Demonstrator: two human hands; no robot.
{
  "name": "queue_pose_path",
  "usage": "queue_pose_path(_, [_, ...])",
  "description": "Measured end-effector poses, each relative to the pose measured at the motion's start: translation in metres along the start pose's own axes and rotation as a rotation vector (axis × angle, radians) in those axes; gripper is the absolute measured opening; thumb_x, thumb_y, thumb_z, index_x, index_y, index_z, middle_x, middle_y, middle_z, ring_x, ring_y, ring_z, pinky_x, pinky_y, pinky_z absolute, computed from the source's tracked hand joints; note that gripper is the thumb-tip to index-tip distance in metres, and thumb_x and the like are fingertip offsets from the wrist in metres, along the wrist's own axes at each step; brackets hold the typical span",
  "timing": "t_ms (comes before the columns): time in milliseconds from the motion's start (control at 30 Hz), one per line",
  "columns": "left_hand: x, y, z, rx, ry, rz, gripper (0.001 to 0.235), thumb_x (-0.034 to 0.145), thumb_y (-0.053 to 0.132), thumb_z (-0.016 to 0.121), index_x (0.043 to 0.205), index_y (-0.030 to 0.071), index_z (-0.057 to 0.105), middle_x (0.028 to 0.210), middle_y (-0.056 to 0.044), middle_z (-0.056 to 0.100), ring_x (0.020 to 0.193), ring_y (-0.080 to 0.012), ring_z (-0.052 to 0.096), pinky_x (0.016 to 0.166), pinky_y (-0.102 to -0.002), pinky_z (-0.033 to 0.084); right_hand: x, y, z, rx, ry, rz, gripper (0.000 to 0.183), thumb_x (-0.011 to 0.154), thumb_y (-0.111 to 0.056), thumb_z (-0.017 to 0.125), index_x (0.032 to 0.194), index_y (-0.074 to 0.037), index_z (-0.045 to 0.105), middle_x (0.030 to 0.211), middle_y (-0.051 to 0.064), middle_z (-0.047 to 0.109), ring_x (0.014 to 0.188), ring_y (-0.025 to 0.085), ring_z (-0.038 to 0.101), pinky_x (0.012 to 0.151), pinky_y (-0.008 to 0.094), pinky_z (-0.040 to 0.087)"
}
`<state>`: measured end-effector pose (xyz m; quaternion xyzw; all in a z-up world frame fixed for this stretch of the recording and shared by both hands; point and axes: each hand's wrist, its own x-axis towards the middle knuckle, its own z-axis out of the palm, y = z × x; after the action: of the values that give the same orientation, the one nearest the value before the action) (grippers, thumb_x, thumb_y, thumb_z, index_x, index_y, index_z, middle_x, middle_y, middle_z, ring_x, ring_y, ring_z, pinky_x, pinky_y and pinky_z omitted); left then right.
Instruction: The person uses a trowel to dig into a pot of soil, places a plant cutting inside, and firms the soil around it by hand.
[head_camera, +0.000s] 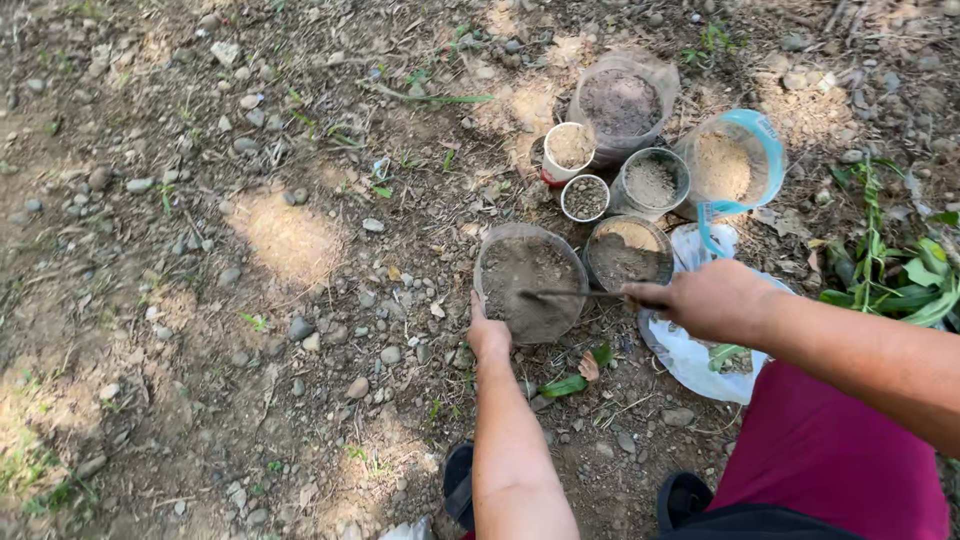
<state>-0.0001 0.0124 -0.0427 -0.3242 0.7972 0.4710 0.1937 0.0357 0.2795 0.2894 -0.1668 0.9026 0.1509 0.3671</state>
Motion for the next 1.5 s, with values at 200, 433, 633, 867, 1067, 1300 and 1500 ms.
queue_pose_path(200, [-0.007, 0.000, 0.002, 0.016, 0.050, 0.046, 0.089, 0.085, -0.002, 0.055, 0.160, 0.038, 0.031, 0.136, -0.018, 0.065, 0.120, -0.0353, 0.066, 0.105, -0.043, 0.050, 0.069, -0.036, -0.021, -0.046, 0.149, 0.042, 0.070, 0.101, -0.012, 0.044, 0.160, -0.044, 0.026, 0.087, 0.007, 0.074, 0.074, 0.026, 0.074, 0.061, 0.042, 0.058])
queue_pose_path(433, [-0.008, 0.006, 0.014, 0.079, 0.084, 0.023, 0.087, 0.091, 0.002, 0.055, 0.162, 0.040, 0.023, 0.127, -0.019, 0.065, 0.114, -0.0388, 0.066, 0.103, -0.049, 0.049, 0.055, -0.058, 0.029, 0.024, 0.099, 0.009, 0.087, 0.091, -0.006, 0.052, 0.165, -0.033, 0.015, 0.090, 0.012, 0.074, 0.078, 0.029, 0.075, 0.064, 0.044, 0.059])
queue_pose_path(633, [-0.012, 0.013, 0.008, 0.094, 0.016, -0.011, 0.091, 0.090, 0.003, 0.056, 0.164, 0.041, 0.017, 0.123, -0.022, 0.065, 0.114, -0.0393, 0.066, 0.103, -0.049, 0.049, 0.004, -0.020, -0.003, -0.013, -0.084, 0.085, 0.072, 0.101, -0.021, 0.047, 0.161, -0.046, 0.017, 0.095, 0.006, 0.074, 0.082, 0.026, 0.077, 0.070, 0.043, 0.060])
queue_pose_path(867, [-0.025, 0.028, -0.004, 0.110, -0.014, -0.072, 0.093, 0.090, 0.005, 0.057, 0.164, 0.042, 0.014, 0.123, -0.022, 0.066, 0.115, -0.0396, 0.065, 0.103, -0.050, 0.050, 0.052, -0.045, 0.041, 0.085, 0.033, 0.084, 0.075, 0.096, -0.010, 0.047, 0.162, -0.039, 0.024, 0.103, 0.012, 0.076, 0.092, 0.030, 0.076, 0.075, 0.045, 0.060])
queue_pose_path(1067, [-0.025, 0.028, -0.004, 0.127, -0.005, -0.062, 0.090, 0.092, 0.005, 0.056, 0.163, 0.042, 0.015, 0.128, -0.023, 0.062, 0.117, -0.0414, 0.063, 0.103, -0.051, 0.049, 0.065, -0.064, 0.056, 0.442, -0.003, 0.209, 0.073, 0.096, -0.034, 0.056, 0.160, -0.038, 0.023, 0.114, 0.017, 0.073, 0.100, 0.037, 0.072, 0.087, 0.050, 0.058])
queue_pose_path(1300, [-0.027, 0.035, -0.004, 0.101, 0.004, -0.071, 0.094, 0.089, 0.003, 0.059, 0.162, 0.042, 0.015, 0.129, -0.020, 0.061, 0.118, -0.0379, 0.063, 0.105, -0.050, 0.048, 0.019, -0.045, 0.007, 0.225, -0.123, 0.174, 0.069, 0.102, -0.035, 0.047, 0.161, -0.052, 0.016, 0.106, 0.011, 0.075, 0.096, 0.029, 0.077, 0.086, 0.044, 0.061])
queue_pose_path(1500, [-0.018, 0.026, -0.014, 0.139, -0.076, 0.016, 0.088, 0.092, 0.007, 0.054, 0.164, 0.036, 0.014, 0.128, -0.024, 0.065, 0.115, -0.0389, 0.067, 0.103, -0.050, 0.052, 0.071, -0.082, 0.040, 0.243, 0.027, 0.074, 0.085, 0.093, -0.016, 0.055, 0.163, -0.043, 0.014, 0.107, 0.010, 0.073, 0.094, 0.027, 0.074, 0.078, 0.044, 0.059])
